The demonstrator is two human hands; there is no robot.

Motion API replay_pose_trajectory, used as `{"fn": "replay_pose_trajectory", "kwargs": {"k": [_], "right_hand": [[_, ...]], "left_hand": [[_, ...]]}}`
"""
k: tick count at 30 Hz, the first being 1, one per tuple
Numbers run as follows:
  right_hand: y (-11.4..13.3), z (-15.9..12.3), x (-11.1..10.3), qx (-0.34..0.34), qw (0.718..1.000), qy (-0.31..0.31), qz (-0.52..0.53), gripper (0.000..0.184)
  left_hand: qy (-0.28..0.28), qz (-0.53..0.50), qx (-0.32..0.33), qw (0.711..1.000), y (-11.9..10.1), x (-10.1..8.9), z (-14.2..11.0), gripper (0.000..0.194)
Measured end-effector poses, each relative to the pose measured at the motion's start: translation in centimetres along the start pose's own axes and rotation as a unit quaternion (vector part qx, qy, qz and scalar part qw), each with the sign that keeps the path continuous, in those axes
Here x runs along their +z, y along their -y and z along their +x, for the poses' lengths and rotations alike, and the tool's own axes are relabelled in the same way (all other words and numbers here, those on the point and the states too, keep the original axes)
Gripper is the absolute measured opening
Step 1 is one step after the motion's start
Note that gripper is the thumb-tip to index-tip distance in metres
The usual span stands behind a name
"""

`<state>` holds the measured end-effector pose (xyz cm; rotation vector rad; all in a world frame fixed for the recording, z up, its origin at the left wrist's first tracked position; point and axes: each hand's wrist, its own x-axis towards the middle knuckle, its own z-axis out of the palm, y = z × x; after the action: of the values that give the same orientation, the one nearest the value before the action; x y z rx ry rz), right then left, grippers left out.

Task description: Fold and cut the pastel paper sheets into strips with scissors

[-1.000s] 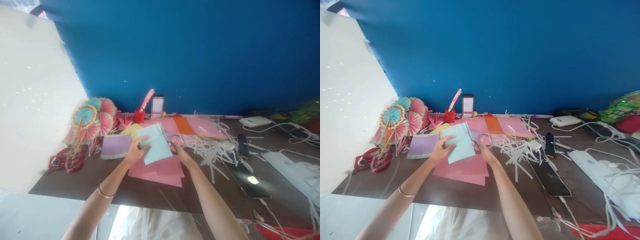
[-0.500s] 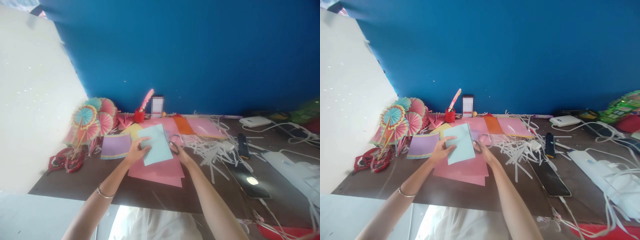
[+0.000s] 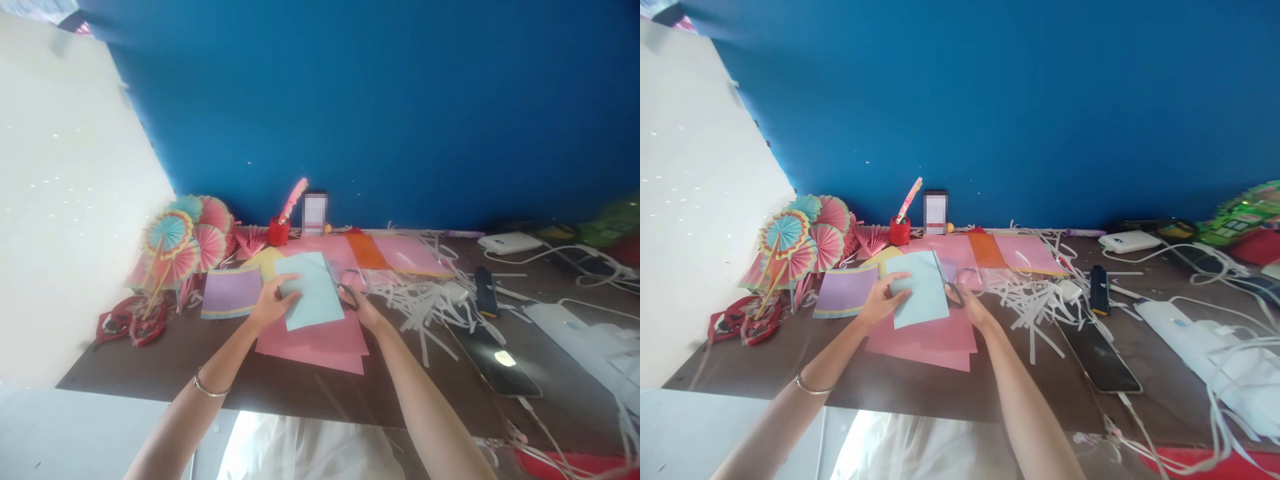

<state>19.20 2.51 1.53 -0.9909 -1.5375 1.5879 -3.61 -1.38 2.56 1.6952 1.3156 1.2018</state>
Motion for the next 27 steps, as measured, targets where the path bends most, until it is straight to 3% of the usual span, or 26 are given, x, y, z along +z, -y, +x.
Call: {"fn": "replay_pose_trajectory", "kwargs": {"k": [27], "right_hand": [[0.14,0.05,0.12,-0.016,0.999,-0.038,-0.024,0.046]], "left_hand": [[-0.005,0.039,0.017,0.999,-0.03,-0.22,0.02,0.034]]}}
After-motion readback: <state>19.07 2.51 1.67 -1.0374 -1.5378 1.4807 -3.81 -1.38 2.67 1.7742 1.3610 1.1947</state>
